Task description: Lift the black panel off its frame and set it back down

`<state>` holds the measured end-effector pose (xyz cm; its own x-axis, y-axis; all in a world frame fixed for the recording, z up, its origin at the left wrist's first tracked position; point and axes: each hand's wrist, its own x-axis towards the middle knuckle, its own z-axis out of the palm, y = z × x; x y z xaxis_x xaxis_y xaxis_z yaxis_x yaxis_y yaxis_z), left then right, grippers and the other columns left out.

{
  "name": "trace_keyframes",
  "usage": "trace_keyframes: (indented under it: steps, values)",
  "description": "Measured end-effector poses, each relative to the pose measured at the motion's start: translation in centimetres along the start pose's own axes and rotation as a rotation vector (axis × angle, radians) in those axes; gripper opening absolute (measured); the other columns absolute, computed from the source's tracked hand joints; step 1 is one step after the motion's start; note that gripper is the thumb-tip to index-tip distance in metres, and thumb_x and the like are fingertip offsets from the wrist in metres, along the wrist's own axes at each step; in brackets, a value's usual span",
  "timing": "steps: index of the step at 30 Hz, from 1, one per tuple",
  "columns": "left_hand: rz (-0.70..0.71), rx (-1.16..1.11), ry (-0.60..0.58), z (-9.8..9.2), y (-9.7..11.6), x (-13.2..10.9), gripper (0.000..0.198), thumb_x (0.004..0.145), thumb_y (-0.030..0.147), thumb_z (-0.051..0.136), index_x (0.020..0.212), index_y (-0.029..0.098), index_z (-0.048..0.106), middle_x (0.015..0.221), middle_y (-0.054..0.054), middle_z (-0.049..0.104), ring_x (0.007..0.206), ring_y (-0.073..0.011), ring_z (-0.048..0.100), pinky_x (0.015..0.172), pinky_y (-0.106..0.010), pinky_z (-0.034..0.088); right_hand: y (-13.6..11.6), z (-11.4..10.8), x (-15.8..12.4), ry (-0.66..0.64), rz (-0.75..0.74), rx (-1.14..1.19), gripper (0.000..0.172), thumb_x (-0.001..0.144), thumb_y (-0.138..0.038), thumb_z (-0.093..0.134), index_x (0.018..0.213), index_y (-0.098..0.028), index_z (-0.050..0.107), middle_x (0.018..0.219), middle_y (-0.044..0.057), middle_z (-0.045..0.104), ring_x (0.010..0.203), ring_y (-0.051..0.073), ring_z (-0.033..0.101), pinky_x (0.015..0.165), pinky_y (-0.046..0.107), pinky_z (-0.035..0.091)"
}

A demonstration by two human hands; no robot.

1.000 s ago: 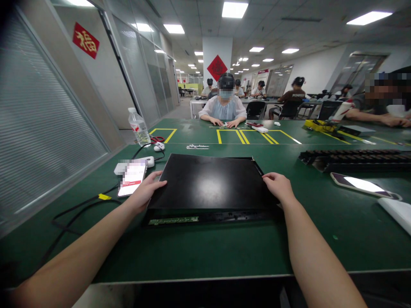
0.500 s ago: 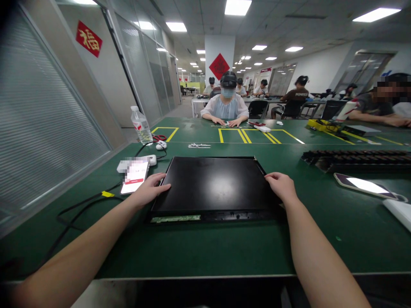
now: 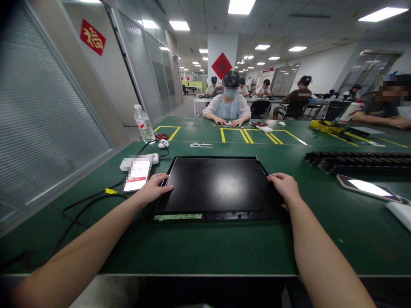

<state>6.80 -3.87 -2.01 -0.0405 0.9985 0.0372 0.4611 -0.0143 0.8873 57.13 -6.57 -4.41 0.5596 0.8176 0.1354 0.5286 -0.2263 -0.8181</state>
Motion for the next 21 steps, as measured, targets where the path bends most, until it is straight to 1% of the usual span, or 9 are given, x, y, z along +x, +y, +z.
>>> trace_keyframes:
  steps: [4, 9, 11, 15, 21]
  values:
    - [0.008, 0.055, -0.014, 0.1, -0.5, 0.4, 0.042, 0.061, 0.035, 0.085, 0.099, 0.020, 0.076, 0.142, -0.016, 0.062, 0.145, -0.0393, 0.051, 0.126, -0.043, 0.033, 0.2, 0.0, 0.2, 0.000, -0.004, 0.024, 0.017, 0.066, -0.035, 0.072, 0.074, -0.025, 0.082, 0.082, 0.008, 0.079, 0.085, 0.028, 0.069, 0.077, 0.039, 0.055]
    - [0.045, 0.249, -0.073, 0.0, -1.3, 0.9, 0.052, 0.070, 0.040, 0.078, 0.116, 0.016, 0.077, 0.149, -0.016, 0.057, 0.146, -0.0384, 0.051, 0.126, -0.046, 0.035, 0.2, 0.1, 0.3, -0.001, 0.002, 0.054, 0.015, 0.063, -0.035, 0.074, 0.071, -0.024, 0.081, 0.078, 0.007, 0.078, 0.078, 0.025, 0.068, 0.071, 0.036, 0.053]
    - [0.060, 0.293, -0.085, -0.1, -1.7, 1.0, 0.055, 0.073, 0.041, 0.076, 0.121, 0.016, 0.076, 0.150, -0.016, 0.057, 0.145, -0.0379, 0.052, 0.125, -0.046, 0.038, 0.1, 0.1, 0.2, 0.002, -0.005, 0.070, 0.015, 0.062, -0.034, 0.074, 0.070, -0.025, 0.080, 0.077, 0.007, 0.077, 0.077, 0.024, 0.068, 0.070, 0.035, 0.053]
    - [0.095, 0.330, -0.095, -0.2, -2.1, 1.3, 0.056, 0.075, 0.043, 0.074, 0.125, 0.017, 0.075, 0.149, -0.015, 0.058, 0.143, -0.0370, 0.054, 0.123, -0.047, 0.042, 0.0, 0.1, 0.1, -0.002, 0.013, 0.070, 0.015, 0.062, -0.036, 0.073, 0.070, -0.025, 0.080, 0.080, 0.006, 0.078, 0.077, 0.024, 0.067, 0.070, 0.035, 0.053]
    - [0.127, 0.420, -0.082, 0.0, -2.1, 1.2, 0.056, 0.078, 0.040, 0.071, 0.127, 0.013, 0.074, 0.150, -0.019, 0.057, 0.144, -0.0383, 0.054, 0.127, -0.049, 0.036, 0.0, 0.2, 0.1, 0.011, 0.020, 0.058, 0.017, 0.062, -0.037, 0.070, 0.071, -0.026, 0.080, 0.083, 0.006, 0.079, 0.080, 0.025, 0.068, 0.073, 0.038, 0.052]
